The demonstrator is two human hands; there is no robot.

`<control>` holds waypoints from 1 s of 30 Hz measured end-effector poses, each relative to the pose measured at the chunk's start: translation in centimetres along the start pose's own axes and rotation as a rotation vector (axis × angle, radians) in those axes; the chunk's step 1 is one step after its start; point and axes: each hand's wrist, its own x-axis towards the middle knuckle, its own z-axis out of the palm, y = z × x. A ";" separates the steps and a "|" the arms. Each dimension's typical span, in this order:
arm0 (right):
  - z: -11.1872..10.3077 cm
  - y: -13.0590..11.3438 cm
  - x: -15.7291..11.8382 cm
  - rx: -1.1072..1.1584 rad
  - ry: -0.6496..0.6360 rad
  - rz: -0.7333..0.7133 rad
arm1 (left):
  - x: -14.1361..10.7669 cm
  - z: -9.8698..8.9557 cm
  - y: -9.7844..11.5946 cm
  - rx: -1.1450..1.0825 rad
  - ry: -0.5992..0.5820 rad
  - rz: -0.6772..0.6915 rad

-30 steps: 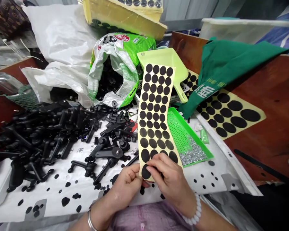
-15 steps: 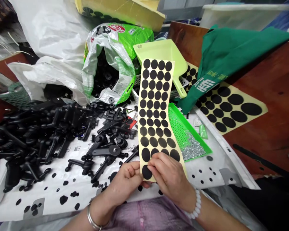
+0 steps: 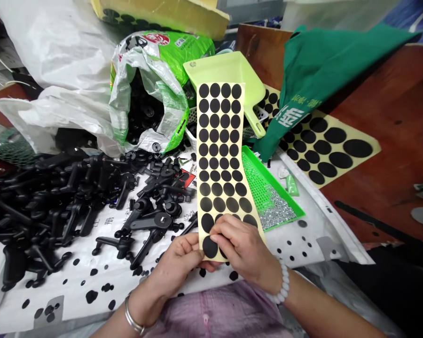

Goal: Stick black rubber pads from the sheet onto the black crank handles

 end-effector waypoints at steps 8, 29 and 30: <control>-0.2 0.5 -0.1 0.083 0.131 -0.028 | 0.0 -0.2 -0.2 -0.002 -0.016 0.004; -6.9 -0.2 9.7 -0.866 0.163 -0.768 | -5.3 -3.7 2.3 0.941 0.464 0.779; -8.0 -0.6 10.2 -0.870 0.224 -0.751 | -5.2 -4.5 2.0 0.753 0.565 0.762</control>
